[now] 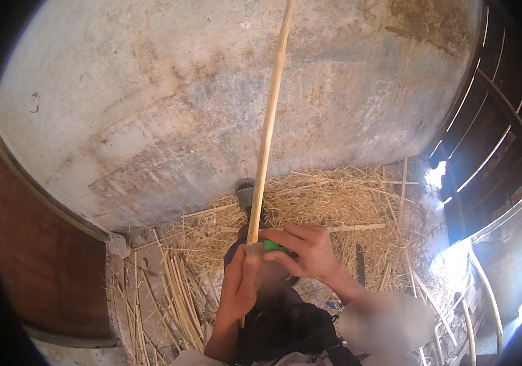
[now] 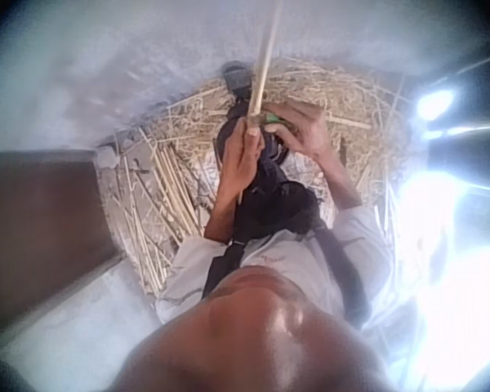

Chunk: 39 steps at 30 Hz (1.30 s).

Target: The person scrapes a long bamboo pole with a green utility knife, removing thin outer layers while standing over a floor covered in straw and wood shavings.

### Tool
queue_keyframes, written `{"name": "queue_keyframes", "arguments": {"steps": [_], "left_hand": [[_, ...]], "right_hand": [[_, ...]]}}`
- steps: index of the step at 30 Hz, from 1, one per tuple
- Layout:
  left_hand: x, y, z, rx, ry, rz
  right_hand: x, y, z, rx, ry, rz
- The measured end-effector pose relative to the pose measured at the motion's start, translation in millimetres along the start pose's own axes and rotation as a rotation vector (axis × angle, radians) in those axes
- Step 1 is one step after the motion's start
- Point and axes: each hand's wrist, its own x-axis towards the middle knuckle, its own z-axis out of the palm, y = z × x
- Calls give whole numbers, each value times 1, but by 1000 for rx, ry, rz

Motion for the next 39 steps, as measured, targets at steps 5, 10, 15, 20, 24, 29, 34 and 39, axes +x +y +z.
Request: {"name": "queue_keyframes", "arguments": {"steps": [5,10,15,20,24,29,34,39], "left_hand": [[1,9,-2,276,49,33],[0,2,-2,293,71,85],[-1,2,-4,286,67,75],[-17,0,-6,330,-5,24],[-42,-2,2,252,-168,3],[-22,-15,-12,-160,-70,-125],[-14,-1,-15,-81,-43,-70],[-11,1,-11,178,-40,67]], "right_hand": [[3,-7,-3,-114,1,-1],[-1,-5,2,-161,24,-1],[-1,-5,7,-159,47,19],[-3,32,10,-265,206,180],[20,100,-29,-129,414,574],[1,71,-20,89,296,414],[-13,17,4,144,48,130],[-8,-3,6,18,-41,-39]]}}
